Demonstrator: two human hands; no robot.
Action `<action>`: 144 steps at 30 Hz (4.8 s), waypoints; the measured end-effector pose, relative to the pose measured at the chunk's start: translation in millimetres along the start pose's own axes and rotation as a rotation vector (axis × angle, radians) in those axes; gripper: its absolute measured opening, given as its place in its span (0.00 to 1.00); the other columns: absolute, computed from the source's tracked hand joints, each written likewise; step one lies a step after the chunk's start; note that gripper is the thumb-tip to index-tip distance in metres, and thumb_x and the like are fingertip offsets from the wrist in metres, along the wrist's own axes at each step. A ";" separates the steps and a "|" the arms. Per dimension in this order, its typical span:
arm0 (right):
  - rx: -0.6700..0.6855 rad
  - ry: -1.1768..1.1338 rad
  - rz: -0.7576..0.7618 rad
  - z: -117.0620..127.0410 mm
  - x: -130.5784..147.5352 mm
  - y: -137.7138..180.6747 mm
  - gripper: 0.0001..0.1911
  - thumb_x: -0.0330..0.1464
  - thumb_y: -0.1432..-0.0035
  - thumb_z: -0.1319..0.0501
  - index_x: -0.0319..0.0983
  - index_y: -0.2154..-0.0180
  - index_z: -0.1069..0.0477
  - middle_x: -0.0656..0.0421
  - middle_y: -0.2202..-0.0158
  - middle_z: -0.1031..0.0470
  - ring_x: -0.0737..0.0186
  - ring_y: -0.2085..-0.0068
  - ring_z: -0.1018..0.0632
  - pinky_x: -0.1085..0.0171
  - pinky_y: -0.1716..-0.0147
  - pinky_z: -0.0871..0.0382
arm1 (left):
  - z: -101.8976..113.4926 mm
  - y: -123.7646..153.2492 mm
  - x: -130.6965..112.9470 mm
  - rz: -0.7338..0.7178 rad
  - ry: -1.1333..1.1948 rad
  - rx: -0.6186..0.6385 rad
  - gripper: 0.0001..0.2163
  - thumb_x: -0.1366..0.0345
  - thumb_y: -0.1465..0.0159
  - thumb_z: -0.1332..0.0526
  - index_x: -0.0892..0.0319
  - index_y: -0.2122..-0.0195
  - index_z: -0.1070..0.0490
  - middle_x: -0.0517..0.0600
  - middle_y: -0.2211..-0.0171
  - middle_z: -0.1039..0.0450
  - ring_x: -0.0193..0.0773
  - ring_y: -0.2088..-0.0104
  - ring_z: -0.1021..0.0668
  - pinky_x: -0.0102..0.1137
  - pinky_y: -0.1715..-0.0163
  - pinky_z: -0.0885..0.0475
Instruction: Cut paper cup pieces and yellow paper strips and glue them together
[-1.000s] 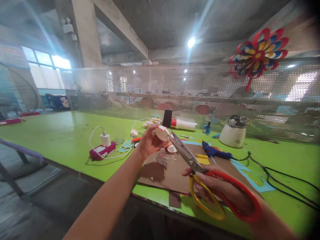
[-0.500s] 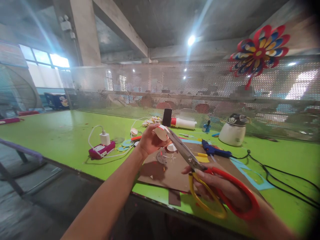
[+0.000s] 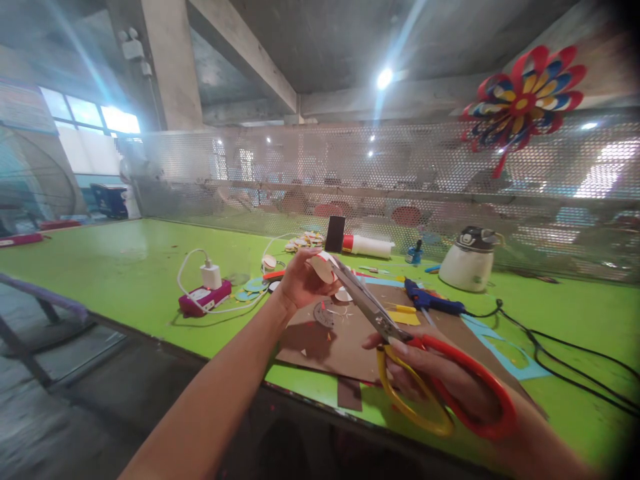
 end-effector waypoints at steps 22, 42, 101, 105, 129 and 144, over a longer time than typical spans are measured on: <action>0.010 0.033 -0.028 -1.3 -0.5 -3.0 0.16 0.43 0.42 0.38 0.37 0.60 0.24 0.65 0.81 0.37 0.71 0.79 0.36 0.71 0.77 0.39 | 2.9 -1.2 2.8 -0.028 -0.020 -0.036 0.16 0.54 0.47 0.43 0.63 0.77 0.30 0.48 0.85 0.36 0.31 0.87 0.37 0.28 0.84 0.45; 0.054 0.116 -0.015 4.7 -5.8 -6.7 0.19 0.44 0.38 0.42 0.36 0.56 0.25 0.66 0.83 0.39 0.71 0.80 0.37 0.69 0.78 0.41 | 7.4 -1.0 3.8 0.042 -0.025 -0.016 0.16 0.53 0.47 0.46 0.61 0.78 0.32 0.47 0.86 0.38 0.30 0.88 0.39 0.27 0.85 0.47; 0.038 0.135 -0.006 5.6 -13.5 -6.9 0.21 0.43 0.36 0.44 0.37 0.74 0.27 0.65 0.82 0.38 0.70 0.79 0.35 0.66 0.76 0.38 | 7.6 -2.7 9.8 0.058 0.013 -0.044 0.16 0.53 0.46 0.44 0.62 0.80 0.33 0.47 0.88 0.39 0.30 0.88 0.38 0.27 0.84 0.47; 0.018 0.172 0.002 3.2 -11.0 -7.6 0.22 0.44 0.37 0.44 0.37 0.77 0.28 0.65 0.84 0.40 0.70 0.80 0.37 0.66 0.76 0.38 | 7.4 -2.8 9.8 0.069 0.016 -0.045 0.16 0.53 0.46 0.45 0.62 0.80 0.32 0.47 0.88 0.39 0.30 0.88 0.39 0.27 0.84 0.47; 0.120 -0.137 -0.131 8.7 -9.8 -5.8 0.15 0.41 0.38 0.42 0.38 0.56 0.27 0.64 0.79 0.34 0.72 0.79 0.33 0.71 0.79 0.38 | 6.8 -3.0 8.0 -0.035 0.032 -0.101 0.15 0.56 0.46 0.43 0.63 0.79 0.31 0.47 0.86 0.35 0.31 0.87 0.36 0.28 0.85 0.44; 0.090 -0.089 -0.107 8.9 -12.4 -5.8 0.18 0.43 0.37 0.43 0.36 0.56 0.27 0.65 0.81 0.38 0.73 0.80 0.36 0.71 0.80 0.45 | 4.8 -3.4 10.3 0.013 0.050 -0.105 0.16 0.54 0.45 0.46 0.62 0.80 0.32 0.47 0.88 0.38 0.30 0.88 0.39 0.27 0.85 0.47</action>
Point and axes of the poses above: each hand's wrist, its own y-axis away from the middle knuckle, its own z-axis out of the back of the hand, x = y × z, the point moved 1 cm from there along -y, towards the middle knuckle
